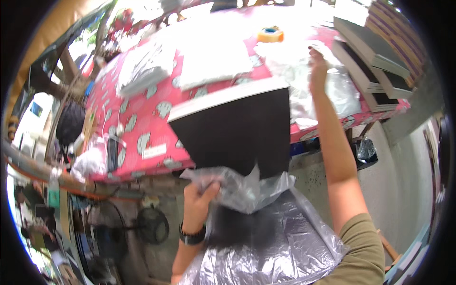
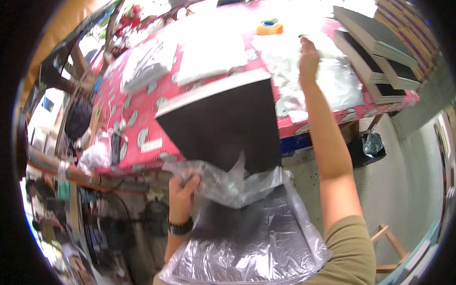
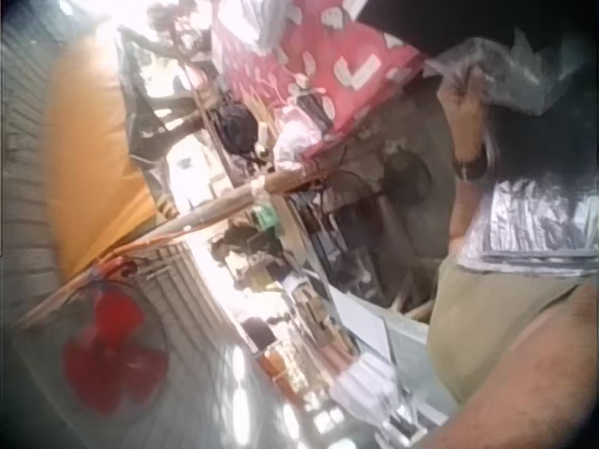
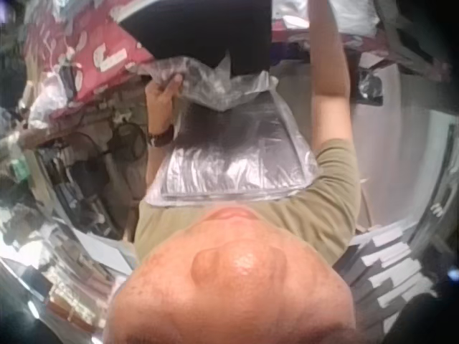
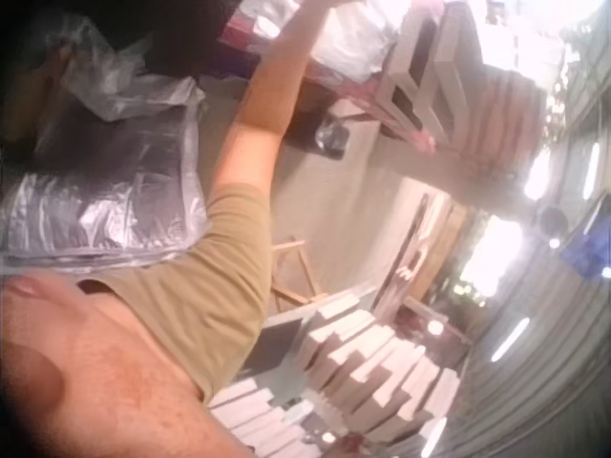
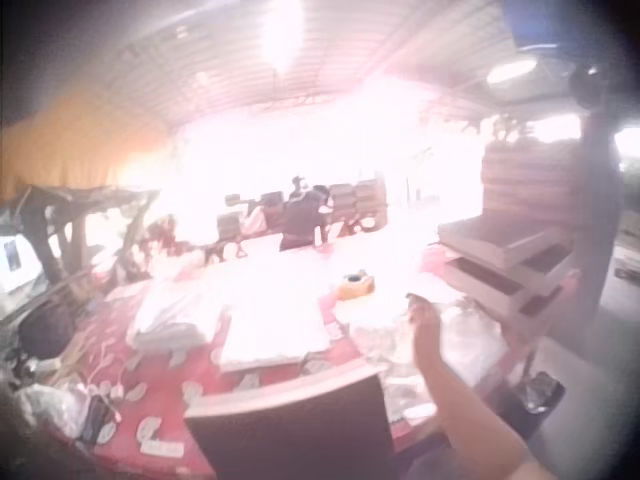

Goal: The person places black and white rectangular boards into plastic sleeves by hand, working with a stack of boards on a table. The person slides each board into a clear plastic bag and smooths the plastic over the surface of the boards.

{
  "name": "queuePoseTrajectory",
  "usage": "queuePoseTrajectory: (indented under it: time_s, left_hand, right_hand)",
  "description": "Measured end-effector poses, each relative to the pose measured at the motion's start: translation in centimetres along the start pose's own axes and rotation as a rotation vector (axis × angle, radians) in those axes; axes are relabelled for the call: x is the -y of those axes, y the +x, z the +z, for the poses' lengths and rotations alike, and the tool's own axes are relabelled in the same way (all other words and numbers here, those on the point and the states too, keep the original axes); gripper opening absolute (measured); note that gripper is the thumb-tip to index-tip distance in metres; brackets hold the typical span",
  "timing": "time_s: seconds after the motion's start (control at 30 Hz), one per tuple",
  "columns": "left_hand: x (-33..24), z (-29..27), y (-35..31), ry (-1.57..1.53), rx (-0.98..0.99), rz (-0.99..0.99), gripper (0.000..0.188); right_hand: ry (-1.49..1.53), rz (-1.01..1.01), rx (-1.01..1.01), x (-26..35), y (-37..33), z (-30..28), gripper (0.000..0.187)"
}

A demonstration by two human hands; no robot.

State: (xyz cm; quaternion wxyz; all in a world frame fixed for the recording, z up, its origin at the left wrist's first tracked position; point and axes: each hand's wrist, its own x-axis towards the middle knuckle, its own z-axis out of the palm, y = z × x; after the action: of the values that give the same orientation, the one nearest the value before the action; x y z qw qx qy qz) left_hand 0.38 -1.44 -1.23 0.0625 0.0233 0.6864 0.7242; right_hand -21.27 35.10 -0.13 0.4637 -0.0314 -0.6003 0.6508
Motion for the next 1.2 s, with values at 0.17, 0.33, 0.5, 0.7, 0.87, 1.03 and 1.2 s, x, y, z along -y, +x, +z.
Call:
queuePoseTrajectory:
  time_s: [0.17,0.33,0.5,0.7,0.87,1.03,1.2]
  left_hand:
    - [-0.4,-0.1,1.3,-0.124,0.234,0.091,0.016]
    - [-2.4,2.5,1.1,-0.207,0.251,0.047,0.019]
    - [-2.3,1.8,0.8,-0.299,0.158,-0.058,0.021]
    - [-0.3,2.2,0.8,-0.821,0.299,-0.089,0.023]
    - [0.7,-4.2,-0.9,-0.711,0.504,-0.079,0.031]
    - [-1.1,-4.5,-0.4,0.396,-0.053,0.343,0.041]
    - [-5.3,0.9,-2.6,0.567,0.294,0.619,0.037]
  right_hand:
    - [0.220,-0.105,0.593,16.7,-13.4,0.5,0.015]
    - [0.311,0.470,0.998,15.8,-20.0,1.7,0.025]
    - [0.196,0.632,0.978,15.1,-21.1,1.1,0.011]
    - [-0.143,0.473,0.951,15.7,-23.6,1.2,0.022]
    - [1.042,0.966,0.764,15.7,-20.4,-1.9,0.019]
    - [0.351,0.472,0.846,17.4,-18.5,-4.0,0.035]
    - [0.056,0.498,1.177,21.1,-21.1,1.4,0.023]
